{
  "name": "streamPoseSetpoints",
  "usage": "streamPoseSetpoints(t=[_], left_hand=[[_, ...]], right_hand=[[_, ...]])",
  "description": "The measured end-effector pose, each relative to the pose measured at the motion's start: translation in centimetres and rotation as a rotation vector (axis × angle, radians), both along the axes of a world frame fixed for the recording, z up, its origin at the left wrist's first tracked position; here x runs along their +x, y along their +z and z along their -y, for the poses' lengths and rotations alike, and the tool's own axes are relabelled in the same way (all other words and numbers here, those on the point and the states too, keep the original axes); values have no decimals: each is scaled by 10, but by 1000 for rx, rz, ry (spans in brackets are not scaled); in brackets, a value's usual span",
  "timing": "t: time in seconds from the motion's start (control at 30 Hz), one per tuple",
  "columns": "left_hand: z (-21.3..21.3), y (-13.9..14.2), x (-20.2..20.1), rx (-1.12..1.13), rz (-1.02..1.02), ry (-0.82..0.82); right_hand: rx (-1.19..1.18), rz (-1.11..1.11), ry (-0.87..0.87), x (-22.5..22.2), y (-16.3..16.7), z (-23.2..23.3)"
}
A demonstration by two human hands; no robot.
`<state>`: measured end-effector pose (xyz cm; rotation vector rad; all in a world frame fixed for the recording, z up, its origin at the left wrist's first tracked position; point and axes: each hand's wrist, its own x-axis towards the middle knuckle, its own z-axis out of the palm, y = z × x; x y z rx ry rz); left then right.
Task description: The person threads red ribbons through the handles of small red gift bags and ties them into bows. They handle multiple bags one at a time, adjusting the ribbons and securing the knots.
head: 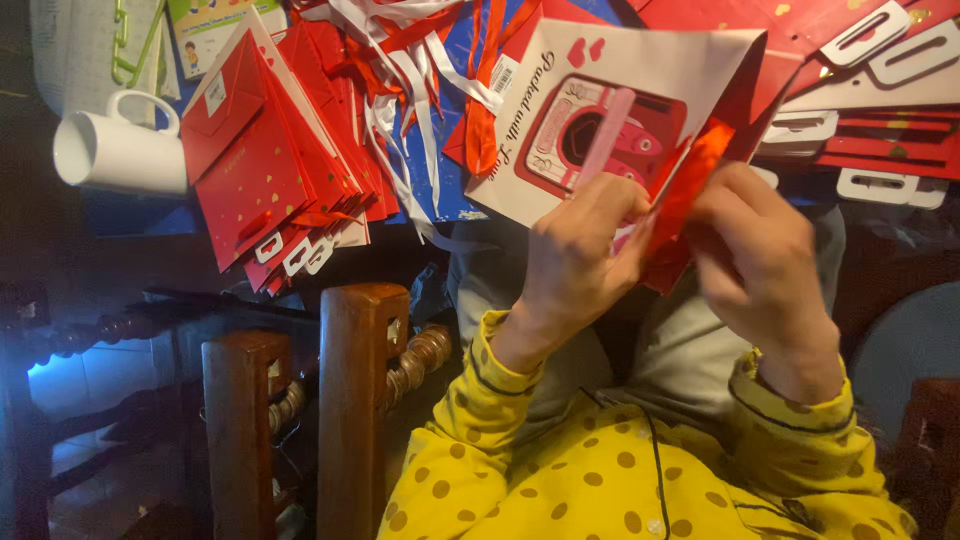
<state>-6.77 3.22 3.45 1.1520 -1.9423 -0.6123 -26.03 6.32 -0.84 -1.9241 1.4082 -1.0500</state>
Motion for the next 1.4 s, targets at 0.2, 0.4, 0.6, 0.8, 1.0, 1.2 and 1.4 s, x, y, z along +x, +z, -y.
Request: streamPoseSetpoints(t=[0.2,0.4,0.6,0.8,1.0,1.2,1.4], left_hand=[[-16,34,5,-129,72,68],[-9,35,-4,-183,45,95],[0,18,0,-84,-10,42],[30,-10,51,-101,159,292],[62,-38,110,-178,510,615],[42,-20,90,-210,165,475],[-7,11,18,-88,-128,112]], right_hand=[[-234,-207,30,24,1,39],[26,305,-290,36,-5,50],[-110,36,-287,19,10,27],[8,253,-367,7,22,15],[-228,8,-306,8,22,10],[-166,156,-339,22,26,1],[112,999,-57,40,11,-9]])
